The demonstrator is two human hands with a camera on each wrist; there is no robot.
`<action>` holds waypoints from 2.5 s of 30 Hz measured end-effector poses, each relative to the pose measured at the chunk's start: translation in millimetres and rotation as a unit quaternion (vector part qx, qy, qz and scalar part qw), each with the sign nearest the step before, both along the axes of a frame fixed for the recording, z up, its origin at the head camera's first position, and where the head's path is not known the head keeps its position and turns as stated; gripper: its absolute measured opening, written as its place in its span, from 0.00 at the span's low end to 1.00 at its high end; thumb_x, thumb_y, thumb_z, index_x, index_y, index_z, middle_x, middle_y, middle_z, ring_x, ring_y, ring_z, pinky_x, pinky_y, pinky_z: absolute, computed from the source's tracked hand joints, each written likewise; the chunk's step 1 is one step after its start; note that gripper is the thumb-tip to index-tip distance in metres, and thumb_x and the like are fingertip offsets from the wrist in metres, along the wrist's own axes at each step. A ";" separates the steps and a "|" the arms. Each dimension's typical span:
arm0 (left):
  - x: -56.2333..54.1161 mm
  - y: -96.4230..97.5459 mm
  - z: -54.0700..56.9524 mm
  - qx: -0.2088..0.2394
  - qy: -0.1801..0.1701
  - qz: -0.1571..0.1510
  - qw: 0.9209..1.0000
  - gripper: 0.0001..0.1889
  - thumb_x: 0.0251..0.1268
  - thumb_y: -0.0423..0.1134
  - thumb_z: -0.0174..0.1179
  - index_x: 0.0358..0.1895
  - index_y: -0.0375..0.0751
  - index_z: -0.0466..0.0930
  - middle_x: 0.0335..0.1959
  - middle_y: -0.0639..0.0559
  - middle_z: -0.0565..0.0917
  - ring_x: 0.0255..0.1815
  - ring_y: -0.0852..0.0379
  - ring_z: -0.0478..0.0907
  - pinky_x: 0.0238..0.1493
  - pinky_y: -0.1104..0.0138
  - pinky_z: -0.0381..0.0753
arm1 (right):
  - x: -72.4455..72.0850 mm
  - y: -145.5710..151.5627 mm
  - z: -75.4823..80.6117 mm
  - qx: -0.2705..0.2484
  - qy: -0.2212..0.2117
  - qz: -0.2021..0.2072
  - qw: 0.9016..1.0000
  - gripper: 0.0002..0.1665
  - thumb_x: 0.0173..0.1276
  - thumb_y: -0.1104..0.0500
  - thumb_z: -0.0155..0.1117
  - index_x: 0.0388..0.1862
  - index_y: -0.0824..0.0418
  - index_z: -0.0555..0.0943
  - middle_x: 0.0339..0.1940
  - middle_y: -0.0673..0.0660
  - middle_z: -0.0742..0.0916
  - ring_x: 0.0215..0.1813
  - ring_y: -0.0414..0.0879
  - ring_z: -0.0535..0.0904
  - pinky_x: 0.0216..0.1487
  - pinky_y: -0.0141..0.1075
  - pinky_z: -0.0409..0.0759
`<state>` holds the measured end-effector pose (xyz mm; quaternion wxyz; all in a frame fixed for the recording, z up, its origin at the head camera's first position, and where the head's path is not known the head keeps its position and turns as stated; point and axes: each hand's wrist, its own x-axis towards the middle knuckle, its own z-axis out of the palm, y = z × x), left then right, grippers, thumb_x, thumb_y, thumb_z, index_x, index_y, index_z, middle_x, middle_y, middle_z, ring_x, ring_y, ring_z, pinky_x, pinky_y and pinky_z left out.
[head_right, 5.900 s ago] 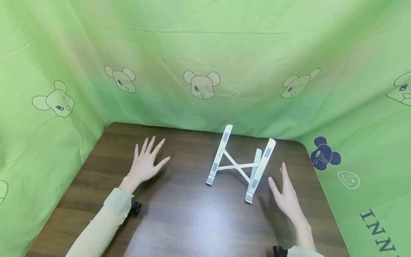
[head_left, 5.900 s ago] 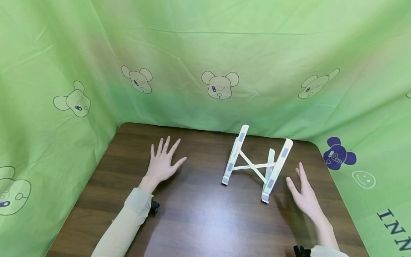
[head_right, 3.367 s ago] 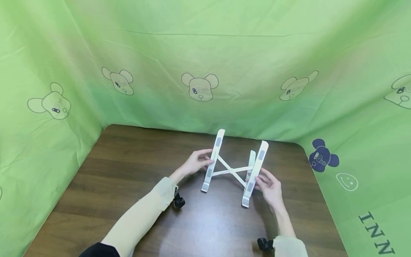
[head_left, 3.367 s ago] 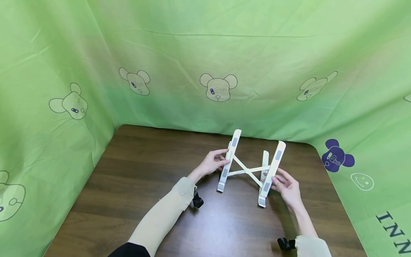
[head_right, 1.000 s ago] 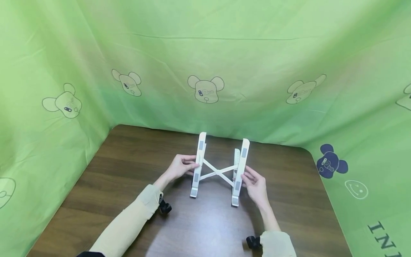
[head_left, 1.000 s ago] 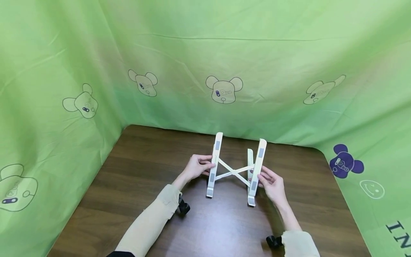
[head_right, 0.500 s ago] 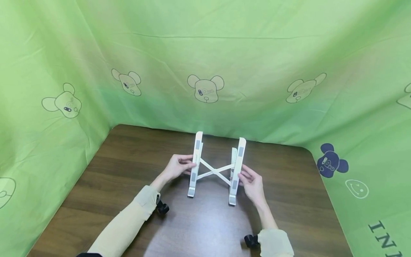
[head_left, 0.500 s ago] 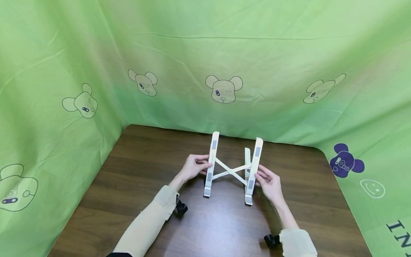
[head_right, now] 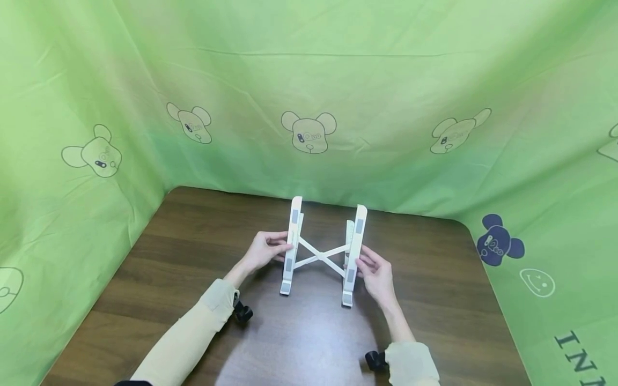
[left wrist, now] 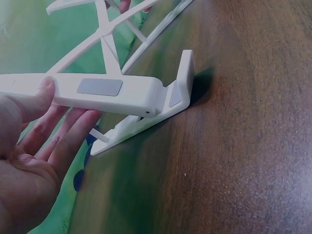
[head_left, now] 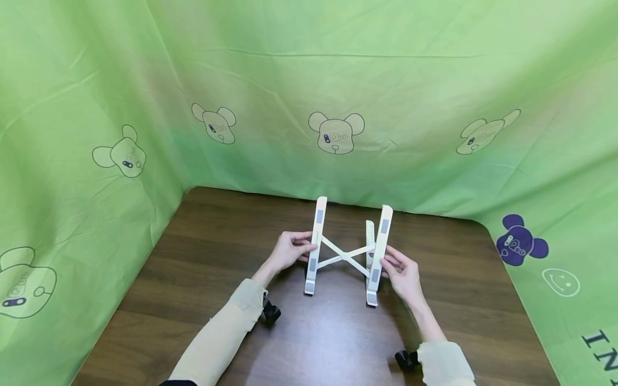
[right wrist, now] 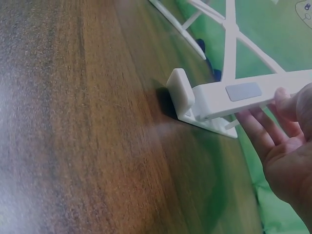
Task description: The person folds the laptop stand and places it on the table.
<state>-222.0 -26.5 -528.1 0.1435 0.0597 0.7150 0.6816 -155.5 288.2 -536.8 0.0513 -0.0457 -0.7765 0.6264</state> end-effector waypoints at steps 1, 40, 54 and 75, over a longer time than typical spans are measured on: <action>0.2 0.0 0.6 -0.002 0.000 0.000 1.000 0.25 0.73 0.24 0.69 0.72 0.27 0.80 0.51 0.26 0.92 0.34 0.62 0.89 0.42 0.57 0.97 | -0.2 -0.3 0.2 0.004 0.000 -0.001 1.000 0.29 0.78 0.80 0.58 0.76 0.84 0.69 0.52 0.73 0.92 0.37 0.24 0.87 0.40 0.25 0.91; 0.3 4.3 -4.4 -0.035 0.025 -0.011 0.999 0.26 0.75 0.26 0.68 0.73 0.27 0.78 0.53 0.26 0.91 0.36 0.56 0.92 0.40 0.59 0.96 | -1.4 -22.8 -6.5 0.067 0.054 -0.005 0.996 0.26 0.78 0.78 0.60 0.73 0.84 0.73 0.59 0.88 0.83 0.40 0.16 0.81 0.39 0.23 0.90; 0.5 1.9 -2.8 -0.031 0.018 -0.008 0.999 0.26 0.76 0.26 0.68 0.74 0.28 0.77 0.54 0.25 0.91 0.34 0.58 0.90 0.40 0.60 0.96 | -4.0 -26.7 -5.9 0.080 0.049 -0.008 0.996 0.26 0.78 0.78 0.61 0.73 0.82 0.74 0.58 0.86 0.85 0.39 0.16 0.81 0.39 0.24 0.90; 1.4 2.6 -3.6 -0.029 0.017 -0.008 0.999 0.25 0.76 0.27 0.68 0.73 0.28 0.79 0.56 0.25 0.89 0.37 0.52 0.93 0.41 0.59 0.96 | -5.9 -35.2 -6.1 0.072 0.030 0.004 0.997 0.28 0.79 0.78 0.60 0.76 0.79 0.72 0.61 0.83 0.85 0.39 0.16 0.81 0.41 0.22 0.89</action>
